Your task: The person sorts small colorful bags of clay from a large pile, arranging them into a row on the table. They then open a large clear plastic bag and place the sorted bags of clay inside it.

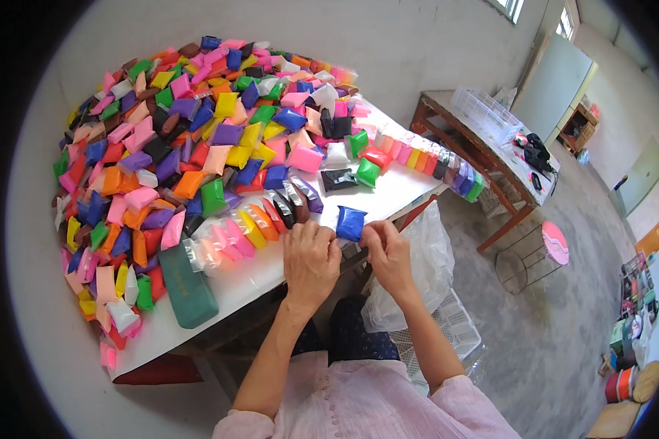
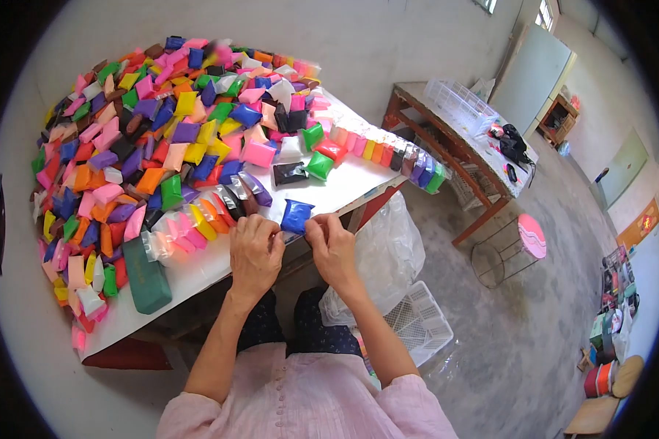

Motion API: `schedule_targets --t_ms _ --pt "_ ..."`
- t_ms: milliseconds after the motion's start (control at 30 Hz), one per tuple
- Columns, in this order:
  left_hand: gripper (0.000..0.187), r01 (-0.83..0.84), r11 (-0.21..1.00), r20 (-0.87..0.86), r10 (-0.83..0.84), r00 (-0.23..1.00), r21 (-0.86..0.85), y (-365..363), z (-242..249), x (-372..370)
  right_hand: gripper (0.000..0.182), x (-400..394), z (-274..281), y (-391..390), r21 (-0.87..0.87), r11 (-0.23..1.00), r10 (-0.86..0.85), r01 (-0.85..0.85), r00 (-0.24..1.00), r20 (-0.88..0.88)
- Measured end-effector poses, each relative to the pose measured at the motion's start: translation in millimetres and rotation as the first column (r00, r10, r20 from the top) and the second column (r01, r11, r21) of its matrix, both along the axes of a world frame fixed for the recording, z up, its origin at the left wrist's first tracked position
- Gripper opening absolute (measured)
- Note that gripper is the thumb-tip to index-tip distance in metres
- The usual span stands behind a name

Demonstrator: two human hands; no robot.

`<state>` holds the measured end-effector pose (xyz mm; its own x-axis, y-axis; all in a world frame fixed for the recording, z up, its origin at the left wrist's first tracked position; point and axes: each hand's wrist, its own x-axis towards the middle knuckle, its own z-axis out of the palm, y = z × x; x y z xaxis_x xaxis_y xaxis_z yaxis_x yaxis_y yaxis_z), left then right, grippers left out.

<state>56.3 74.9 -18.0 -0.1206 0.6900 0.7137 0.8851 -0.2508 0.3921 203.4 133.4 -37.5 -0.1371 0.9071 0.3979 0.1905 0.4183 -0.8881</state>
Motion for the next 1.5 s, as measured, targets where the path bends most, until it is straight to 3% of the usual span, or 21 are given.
schedule_targets --t_ms 167,267,767,1067,1167,1233,1267,1300,1367,1400,1500 --pt "0.013 -0.001 0.999 0.038 0.002 0.999 -0.034 3 4 3 0.020 1 15 -19 0.265 0.964 -0.077 0.005 0.961 0.265" --pt "0.016 0.024 0.997 0.022 -0.022 1.000 -0.075 6 2 3 0.018 -1 1 -9 0.407 0.913 -0.160 0.028 0.943 0.293" --pt "0.012 -0.005 1.000 -0.139 0.003 0.990 -0.014 12 -8 5 0.013 -7 -6 -2 0.686 0.727 -0.449 0.039 0.783 0.431" --pt "0.011 0.034 0.999 -0.176 -0.030 0.984 0.025 8 -10 5 0.009 -7 -14 0 0.668 0.743 -0.435 0.045 0.791 0.430" --pt "0.009 0.060 0.996 -0.161 -0.048 0.986 0.066 4 -9 2 0.007 1 -11 -4 0.588 0.804 -0.295 0.092 0.919 0.260" --pt "0.010 0.071 0.990 -0.125 -0.055 0.991 0.121 0 -8 2 0.011 8 0 -5 0.215 0.974 -0.093 0.072 0.992 0.088" --pt "0.009 0.087 0.987 -0.091 -0.075 0.993 0.131 -2 -8 4 0.013 12 7 -8 0.013 1.000 -0.018 0.018 0.999 -0.026" --pt "0.007 0.103 0.985 -0.057 -0.096 0.994 0.142 -5 -7 5 0.014 15 16 -9 -0.139 0.982 0.107 -0.128 0.983 -0.147" --pt "0.007 0.128 0.979 -0.015 -0.128 0.992 0.160 -8 -5 9 0.017 21 33 -5 -0.365 0.819 0.275 -0.442 0.862 -0.426" --pt "0.007 0.137 0.976 -0.009 -0.137 0.991 0.171 -9 -4 11 0.017 26 33 1 -0.362 0.728 0.360 -0.582 0.774 -0.521" --pt "0.010 0.143 0.969 -0.010 -0.144 0.989 0.199 -10 -2 12 0.018 29 37 5 -0.346 0.621 0.384 -0.703 0.658 -0.647"
